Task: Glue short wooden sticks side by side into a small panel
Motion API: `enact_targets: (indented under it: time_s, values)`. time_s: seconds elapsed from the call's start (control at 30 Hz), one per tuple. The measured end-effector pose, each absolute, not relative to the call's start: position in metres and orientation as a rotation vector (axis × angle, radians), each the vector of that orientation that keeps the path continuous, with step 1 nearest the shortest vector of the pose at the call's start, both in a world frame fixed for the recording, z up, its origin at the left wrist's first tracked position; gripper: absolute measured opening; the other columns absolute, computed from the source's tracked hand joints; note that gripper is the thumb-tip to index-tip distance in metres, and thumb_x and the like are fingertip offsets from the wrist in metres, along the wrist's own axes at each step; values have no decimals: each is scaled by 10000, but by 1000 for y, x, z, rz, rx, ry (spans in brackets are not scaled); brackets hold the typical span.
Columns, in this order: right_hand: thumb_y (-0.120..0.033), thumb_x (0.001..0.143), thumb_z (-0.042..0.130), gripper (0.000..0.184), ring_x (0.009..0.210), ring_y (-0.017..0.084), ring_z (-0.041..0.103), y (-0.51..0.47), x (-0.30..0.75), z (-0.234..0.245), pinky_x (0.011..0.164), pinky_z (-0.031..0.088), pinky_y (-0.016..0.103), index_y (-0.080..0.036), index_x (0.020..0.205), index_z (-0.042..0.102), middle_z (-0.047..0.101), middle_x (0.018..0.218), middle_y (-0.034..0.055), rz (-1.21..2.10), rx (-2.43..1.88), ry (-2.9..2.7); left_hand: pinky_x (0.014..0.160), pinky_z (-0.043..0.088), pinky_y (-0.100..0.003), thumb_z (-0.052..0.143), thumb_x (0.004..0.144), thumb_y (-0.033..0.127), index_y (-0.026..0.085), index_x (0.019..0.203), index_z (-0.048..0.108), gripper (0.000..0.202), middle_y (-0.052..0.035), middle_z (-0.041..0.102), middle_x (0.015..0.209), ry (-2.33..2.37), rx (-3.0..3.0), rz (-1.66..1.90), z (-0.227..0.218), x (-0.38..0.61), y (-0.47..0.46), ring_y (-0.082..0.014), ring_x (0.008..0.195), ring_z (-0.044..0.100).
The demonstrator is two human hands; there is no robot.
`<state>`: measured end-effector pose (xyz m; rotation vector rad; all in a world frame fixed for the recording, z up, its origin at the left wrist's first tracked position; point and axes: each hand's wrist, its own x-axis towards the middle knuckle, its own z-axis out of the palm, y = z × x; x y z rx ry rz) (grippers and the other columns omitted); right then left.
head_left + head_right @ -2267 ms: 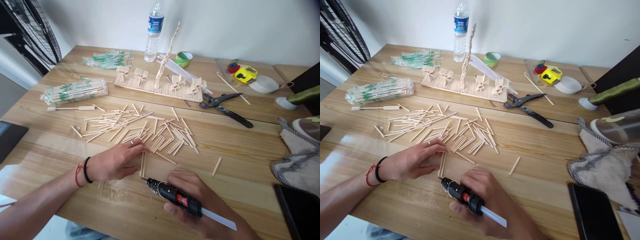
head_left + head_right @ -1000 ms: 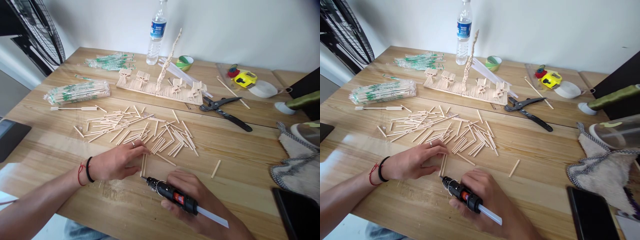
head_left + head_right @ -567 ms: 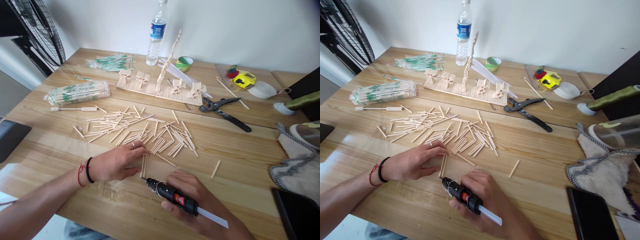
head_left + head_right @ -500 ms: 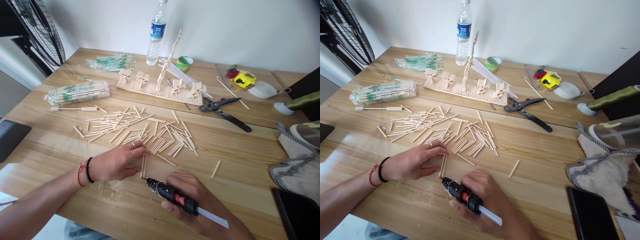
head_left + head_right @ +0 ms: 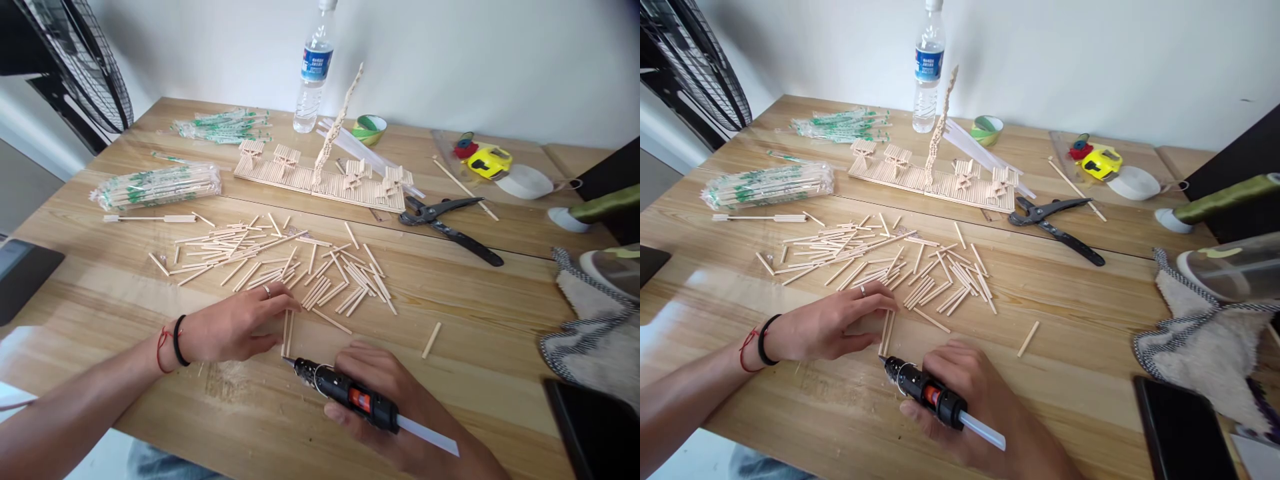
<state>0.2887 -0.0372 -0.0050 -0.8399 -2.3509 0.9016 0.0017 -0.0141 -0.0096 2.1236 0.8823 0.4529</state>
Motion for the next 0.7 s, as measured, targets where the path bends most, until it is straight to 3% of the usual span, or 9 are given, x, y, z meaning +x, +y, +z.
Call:
enact_targets:
  time_s: [0.27,0.47,0.7]
  values:
    - [-519,1124,481,409,666,231,694,-38,292,-7,637,528,361,-268,804,522,663,705,3,932,-850,-2415,1047,567,-391,701,982,91,194,1394,565,446,-132,642,1346,923,2130,451,-10,1,-15,-276,1202,675]
    - [-514,1124,469,403,632,219,663,-40,292,-10,622,520,358,-268,808,515,687,729,10,924,-854,-2391,1016,567,-362,706,982,92,197,1392,566,446,-120,651,1330,913,2146,447,-9,2,-15,-265,1180,679]
    - [-446,1081,554,335,642,211,645,-39,294,-12,661,531,353,-269,801,506,618,705,-22,1006,-899,-2399,988,571,-370,684,986,96,199,1376,573,419,-122,668,1309,900,2165,442,-10,2,-15,-267,1152,691]
